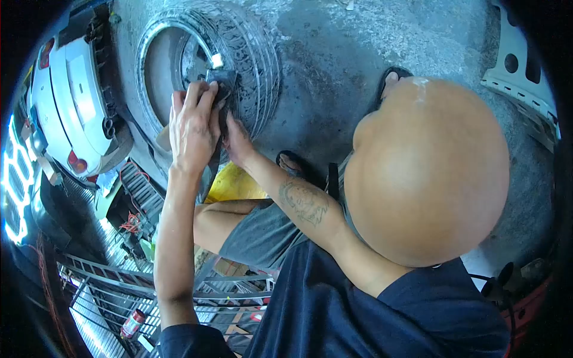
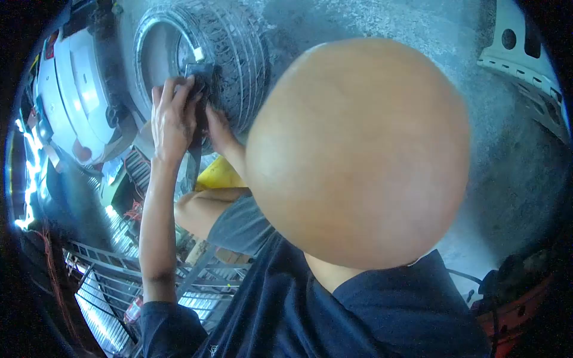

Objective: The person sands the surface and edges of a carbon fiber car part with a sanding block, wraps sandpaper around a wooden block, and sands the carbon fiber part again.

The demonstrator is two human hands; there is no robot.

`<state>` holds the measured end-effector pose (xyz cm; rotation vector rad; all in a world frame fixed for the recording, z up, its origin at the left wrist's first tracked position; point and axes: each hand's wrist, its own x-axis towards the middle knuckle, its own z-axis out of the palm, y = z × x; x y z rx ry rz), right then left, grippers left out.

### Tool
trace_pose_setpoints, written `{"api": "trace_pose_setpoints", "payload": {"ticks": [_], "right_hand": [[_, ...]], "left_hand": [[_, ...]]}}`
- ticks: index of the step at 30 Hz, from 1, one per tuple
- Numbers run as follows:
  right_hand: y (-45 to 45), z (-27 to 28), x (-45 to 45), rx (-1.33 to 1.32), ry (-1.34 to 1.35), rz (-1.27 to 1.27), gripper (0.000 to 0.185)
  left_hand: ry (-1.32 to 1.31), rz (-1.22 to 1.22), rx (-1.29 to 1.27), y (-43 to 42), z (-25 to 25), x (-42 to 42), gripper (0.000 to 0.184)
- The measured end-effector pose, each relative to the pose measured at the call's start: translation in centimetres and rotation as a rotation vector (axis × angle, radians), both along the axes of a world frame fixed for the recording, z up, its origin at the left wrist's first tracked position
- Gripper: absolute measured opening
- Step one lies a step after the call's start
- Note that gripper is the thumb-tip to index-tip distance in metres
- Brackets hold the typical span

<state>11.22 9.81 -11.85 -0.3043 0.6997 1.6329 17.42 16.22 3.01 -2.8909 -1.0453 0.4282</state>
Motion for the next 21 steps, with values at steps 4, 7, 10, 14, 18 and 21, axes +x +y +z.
{"api": "trace_pose_setpoints", "payload": {"ticks": [4, 7, 10, 14, 18, 21], "right_hand": [[-0.3, -1.0, 0.2, 0.133, -0.123, -0.012, 0.041], [-0.1, -1.3, -0.4, 0.142, -0.072, 0.041, 0.04], [-0.3, -1.4, -0.8, 0.083, -0.071, 0.031, 0.041], [1.5, -1.7, 0.7, 0.042, -0.049, -0.002, 0.041], [0.2, -1.7, -1.9, 0.048, -0.026, 0.019, 0.046], [-0.2, -3.8, -2.7, 0.193, -0.135, 0.074, 0.051]], "left_hand": [[0.012, 0.012, 0.068, -2.7, 0.8, -2.3, 0.045], [0.041, -0.006, 0.042, -0.8, 0.6, -0.6, 0.045], [-0.011, 0.044, 0.07, -1.3, 0.1, -0.1, 0.044], [0.036, 0.033, 0.102, -2.0, 0.7, -1.1, 0.046], [-0.082, 0.043, 0.107, 0.5, -0.8, 0.9, 0.039], [-0.22, 0.135, 0.204, 0.0, 1.4, 1.2, 0.035]]}}
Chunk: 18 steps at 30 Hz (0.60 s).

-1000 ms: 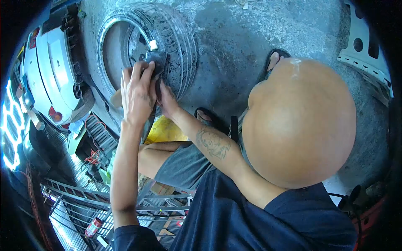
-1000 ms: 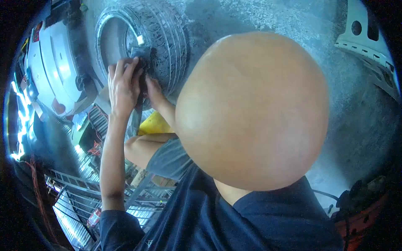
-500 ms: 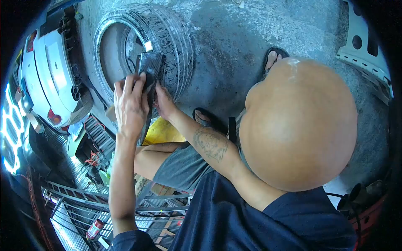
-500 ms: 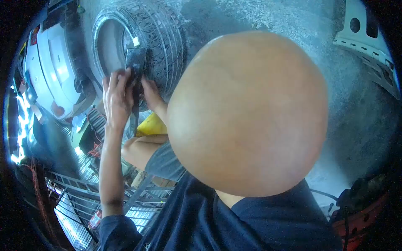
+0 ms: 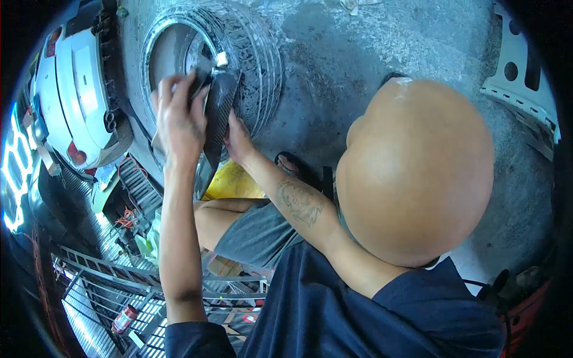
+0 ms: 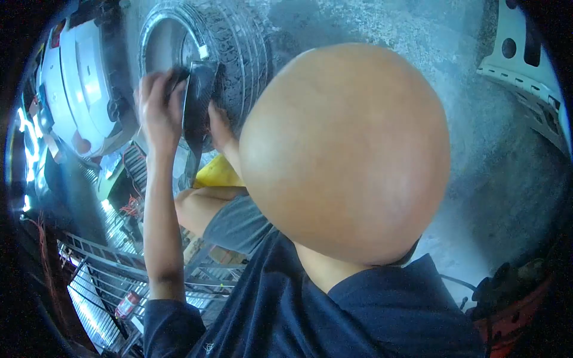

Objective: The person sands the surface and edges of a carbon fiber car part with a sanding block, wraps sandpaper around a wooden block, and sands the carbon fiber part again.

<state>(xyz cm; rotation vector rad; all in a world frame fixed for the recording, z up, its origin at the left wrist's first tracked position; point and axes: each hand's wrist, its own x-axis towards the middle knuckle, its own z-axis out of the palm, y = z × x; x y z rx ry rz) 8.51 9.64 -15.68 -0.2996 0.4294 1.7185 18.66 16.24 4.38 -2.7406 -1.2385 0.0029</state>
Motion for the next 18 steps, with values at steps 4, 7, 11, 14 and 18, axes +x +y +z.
{"api": "trace_pose_setpoints", "payload": {"ticks": [4, 7, 11, 14, 18], "right_hand": [[0.1, 2.1, 1.1, -0.027, 0.097, -0.104, 0.05], [0.7, 0.7, 0.0, -0.041, 0.084, -0.084, 0.05], [-1.0, 1.5, -0.1, -0.057, 0.075, -0.051, 0.05], [0.3, 1.4, 1.5, -0.036, 0.048, -0.032, 0.052], [0.0, 3.0, 2.1, -0.129, 0.104, -0.02, 0.046]], "left_hand": [[0.129, 0.036, -0.041, -4.0, 2.5, -3.1, 0.036], [0.157, -0.026, -0.109, -3.6, 0.0, -2.0, 0.038], [0.187, -0.045, -0.14, -2.9, -0.8, -1.9, 0.041], [0.225, -0.061, -0.13, -3.5, -0.1, -3.9, 0.05], [0.228, -0.056, -0.12, -0.6, -1.5, -1.0, 0.046]]}}
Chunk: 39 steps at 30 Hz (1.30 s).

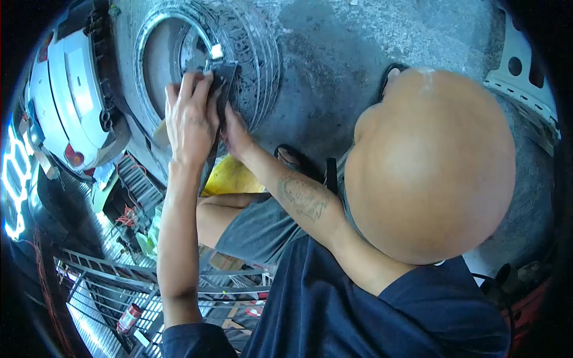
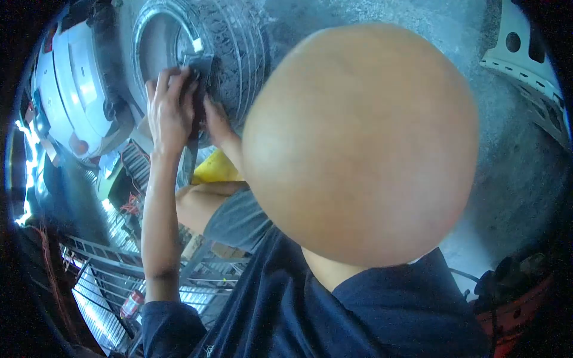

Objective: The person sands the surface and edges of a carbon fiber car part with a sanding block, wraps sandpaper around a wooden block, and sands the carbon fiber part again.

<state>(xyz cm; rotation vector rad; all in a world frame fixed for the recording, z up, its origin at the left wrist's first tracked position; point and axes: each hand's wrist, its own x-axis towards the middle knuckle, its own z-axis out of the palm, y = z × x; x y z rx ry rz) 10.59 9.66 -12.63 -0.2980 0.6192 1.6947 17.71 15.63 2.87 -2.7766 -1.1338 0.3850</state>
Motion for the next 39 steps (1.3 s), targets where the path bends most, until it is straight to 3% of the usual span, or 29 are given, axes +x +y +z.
{"api": "trace_pose_setpoints", "payload": {"ticks": [5, 18, 23, 26, 28, 30, 34, 35, 39], "right_hand": [[0.1, 0.2, 0.3, 0.022, -0.015, -0.03, 0.046], [0.3, 0.0, 0.2, 0.016, -0.005, -0.019, 0.048], [0.1, -0.8, 0.2, 0.111, -0.04, 0.02, 0.052], [0.6, 0.5, 0.5, -0.028, 0.002, -0.077, 0.05], [-0.2, -1.3, -1.5, 0.046, 0.026, 0.005, 0.048], [0.2, -1.6, -2.1, 0.075, 0.008, -0.129, 0.047], [0.9, -0.6, -1.2, 0.032, -0.008, -0.141, 0.048], [0.2, -0.8, -0.6, 0.108, -0.018, -0.071, 0.056], [-1.1, -2.3, -0.4, 0.078, -0.045, -0.04, 0.055]], "left_hand": [[-0.023, 0.009, 0.054, -3.0, 1.1, -2.2, 0.037], [-0.094, 0.004, 0.074, -0.2, -1.7, 0.3, 0.041], [-0.052, 0.01, 0.085, -3.6, 0.4, -2.0, 0.041], [-0.071, 0.019, 0.037, -1.2, -0.6, -0.3, 0.043], [-0.09, 0.034, 0.041, -1.5, -0.8, -0.8, 0.044], [-0.065, 0.055, 0.053, -2.9, -0.1, -1.7, 0.043], [-0.061, 0.051, 0.045, -2.2, -0.1, -1.4, 0.041], [-0.07, 0.049, 0.045, -1.3, -0.6, -0.7, 0.041], [-0.035, 0.021, 0.083, -3.4, -0.4, -2.4, 0.043]]}}
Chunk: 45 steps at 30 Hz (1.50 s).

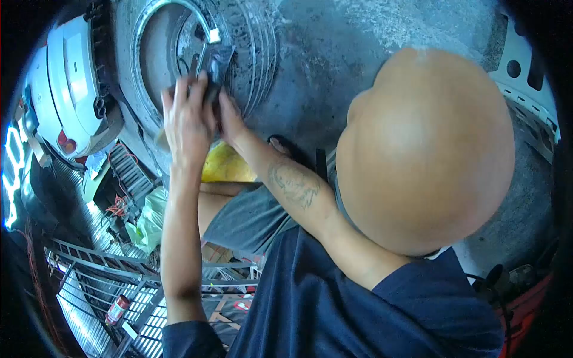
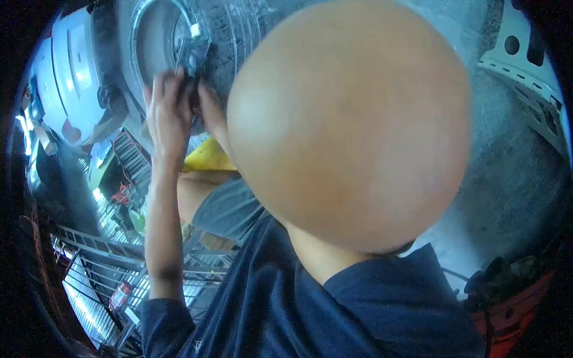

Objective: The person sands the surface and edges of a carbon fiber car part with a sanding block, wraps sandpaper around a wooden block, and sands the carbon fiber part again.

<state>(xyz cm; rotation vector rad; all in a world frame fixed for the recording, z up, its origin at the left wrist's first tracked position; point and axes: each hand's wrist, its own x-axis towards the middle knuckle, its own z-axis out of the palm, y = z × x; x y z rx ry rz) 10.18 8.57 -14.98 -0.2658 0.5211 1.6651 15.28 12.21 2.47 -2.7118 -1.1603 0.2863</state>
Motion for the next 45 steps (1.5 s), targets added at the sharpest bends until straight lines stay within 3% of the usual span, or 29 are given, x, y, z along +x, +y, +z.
{"api": "trace_pose_setpoints", "payload": {"ticks": [4, 9, 14, 18, 23, 27, 40, 45], "right_hand": [[0.8, -1.2, -0.5, -0.016, -0.031, -0.002, 0.055], [0.8, -1.4, -1.6, -0.017, -0.054, 0.031, 0.055], [1.8, -0.2, -1.8, -0.005, -0.039, 0.033, 0.055], [0.4, 0.6, -1.6, -0.024, -0.029, 0.056, 0.054], [0.2, 1.1, -1.8, -0.039, -0.032, 0.017, 0.054], [0.7, 0.6, -2.4, -0.076, -0.023, 0.024, 0.054], [1.1, 0.5, -2.7, -0.078, -0.053, -0.056, 0.054], [1.5, 0.7, -3.3, -0.102, -0.057, -0.046, 0.055]], "left_hand": [[-0.004, 0.069, -0.04, 0.8, 0.0, 0.5, 0.041], [-0.227, 0.014, 0.187, 3.4, 1.4, 1.3, 0.032], [-0.118, 0.106, 0.061, -2.5, 1.8, -0.2, 0.039], [-0.046, 0.081, 0.044, 1.3, -0.4, 1.5, 0.043], [-0.019, 0.02, 0.052, -0.6, 0.6, 0.5, 0.035], [-0.015, 0.033, -0.006, 2.5, -0.1, 2.5, 0.038], [0.022, -0.024, 0.002, -0.4, -0.2, -0.5, 0.043], [-0.002, 0.003, -0.046, 1.5, -0.5, 2.2, 0.043]]}}
